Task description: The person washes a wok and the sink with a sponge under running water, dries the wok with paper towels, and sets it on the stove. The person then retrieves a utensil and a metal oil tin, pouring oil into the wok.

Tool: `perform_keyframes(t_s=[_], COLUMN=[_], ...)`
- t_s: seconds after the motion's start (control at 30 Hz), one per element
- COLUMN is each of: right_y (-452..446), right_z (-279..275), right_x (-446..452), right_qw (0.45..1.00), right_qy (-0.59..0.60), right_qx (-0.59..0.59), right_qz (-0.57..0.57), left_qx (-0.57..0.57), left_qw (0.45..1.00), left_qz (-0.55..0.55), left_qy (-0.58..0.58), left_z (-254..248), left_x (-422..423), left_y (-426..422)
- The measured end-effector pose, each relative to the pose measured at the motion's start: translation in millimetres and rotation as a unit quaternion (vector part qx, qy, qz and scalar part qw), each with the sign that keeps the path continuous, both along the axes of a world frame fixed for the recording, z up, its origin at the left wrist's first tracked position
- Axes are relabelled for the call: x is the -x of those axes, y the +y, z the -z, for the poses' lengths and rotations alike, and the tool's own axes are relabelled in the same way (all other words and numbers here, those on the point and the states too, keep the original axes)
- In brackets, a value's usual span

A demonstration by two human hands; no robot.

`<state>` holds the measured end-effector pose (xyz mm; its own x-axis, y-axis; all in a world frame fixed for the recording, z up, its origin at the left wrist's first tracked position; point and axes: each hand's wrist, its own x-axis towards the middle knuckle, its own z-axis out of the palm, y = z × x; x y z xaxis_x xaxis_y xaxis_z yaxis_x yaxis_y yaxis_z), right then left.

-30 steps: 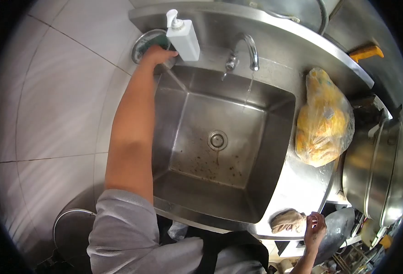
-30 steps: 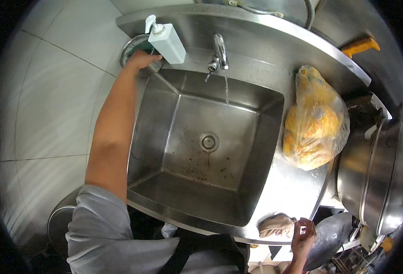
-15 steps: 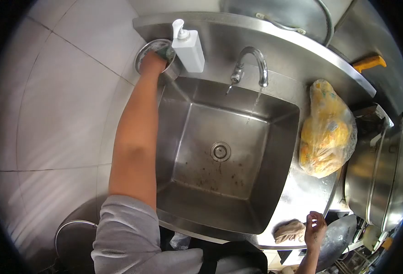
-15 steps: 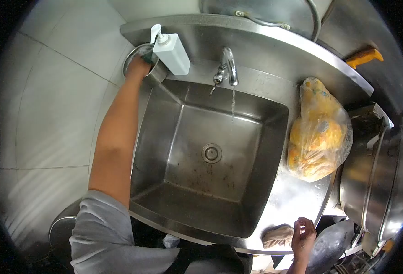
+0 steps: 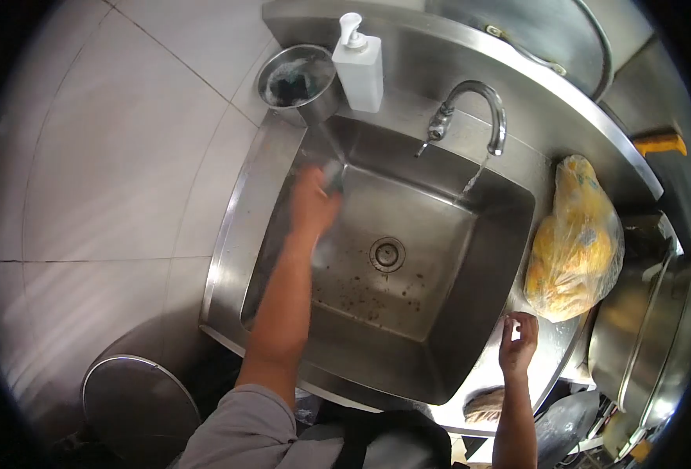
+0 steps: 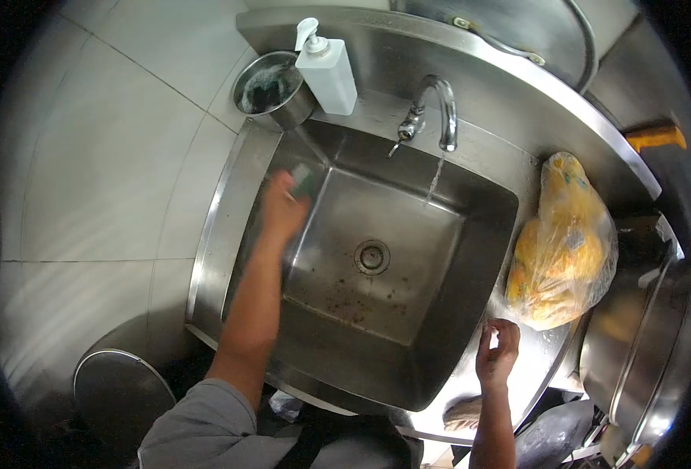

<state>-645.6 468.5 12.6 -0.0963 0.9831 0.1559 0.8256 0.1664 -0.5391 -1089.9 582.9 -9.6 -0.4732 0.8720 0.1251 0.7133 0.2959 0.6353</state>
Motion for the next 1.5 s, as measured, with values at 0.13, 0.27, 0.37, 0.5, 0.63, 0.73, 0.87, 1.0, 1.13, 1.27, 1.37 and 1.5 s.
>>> perform_keyframes(t_s=[0.13, 0.27, 0.37, 0.5, 0.63, 0.73, 0.87, 1.0, 1.13, 1.27, 1.37, 1.5], right_y=[1.8, 1.9, 1.4, 0.9, -3.8, -4.8, -9.1, -9.6, 0.8, -2.9, -4.8, -0.8], right_z=[33.4, 52.0, 55.3, 54.1, 61.7, 65.8, 71.6, 71.9, 62.2, 64.7, 69.4, 73.1], right_x=[0.2, 4.9, -0.3, -2.5, -4.7, -5.4, -14.7, -14.2, -6.9, -4.0, -8.4, -7.0], right_qw=[0.999, 0.998, 0.994, 0.991, 0.999, 0.999, 0.999, 0.999, 0.996, 0.998, 1.000, 0.999], right_qy=[-0.041, -0.026, -0.079, -0.126, -0.025, -0.004, -0.005, -0.018, -0.085, -0.056, 0.009, -0.036], right_qx=[-0.030, -0.049, -0.069, -0.033, 0.002, 0.004, 0.018, 0.017, -0.022, -0.005, 0.006, -0.010], right_qz=[-0.006, 0.038, 0.009, 0.000, 0.026, 0.034, 0.038, 0.036, -0.006, 0.006, 0.028, 0.008], left_qx=[0.213, 0.230, 0.181, 0.195, 0.061, 0.075, 0.134, 0.082, 0.161, 0.177, 0.314, 0.362], left_qw=[0.974, 0.962, 0.969, 0.976, 0.993, 0.993, 0.971, 0.995, 0.984, 0.964, 0.942, 0.920], left_qz=[-0.065, -0.140, 0.037, 0.067, 0.057, 0.082, 0.187, 0.018, -0.048, 0.188, 0.085, -0.050], left_qy=[0.037, 0.041, 0.163, 0.066, 0.086, -0.050, -0.073, -0.061, -0.057, 0.063, 0.087, 0.145], left_z=[178.7, 234.5, 296.6, 308.4, 350.8, 376.9, 354.6, 369.4, 338.4, 305.2, 290.8, 322.9], left_x=[-3.9, 7.4, 6.6, -11.1, 35.2, -6.6, -74.3, -15.3, 16.3, -53.7, -23.0, 31.6], left_y=[-57.7, -85.8, -104.1, -88.0, -1.1, 53.9, -7.3, -47.4, -39.8, -59.7, -66.9, -140.3])
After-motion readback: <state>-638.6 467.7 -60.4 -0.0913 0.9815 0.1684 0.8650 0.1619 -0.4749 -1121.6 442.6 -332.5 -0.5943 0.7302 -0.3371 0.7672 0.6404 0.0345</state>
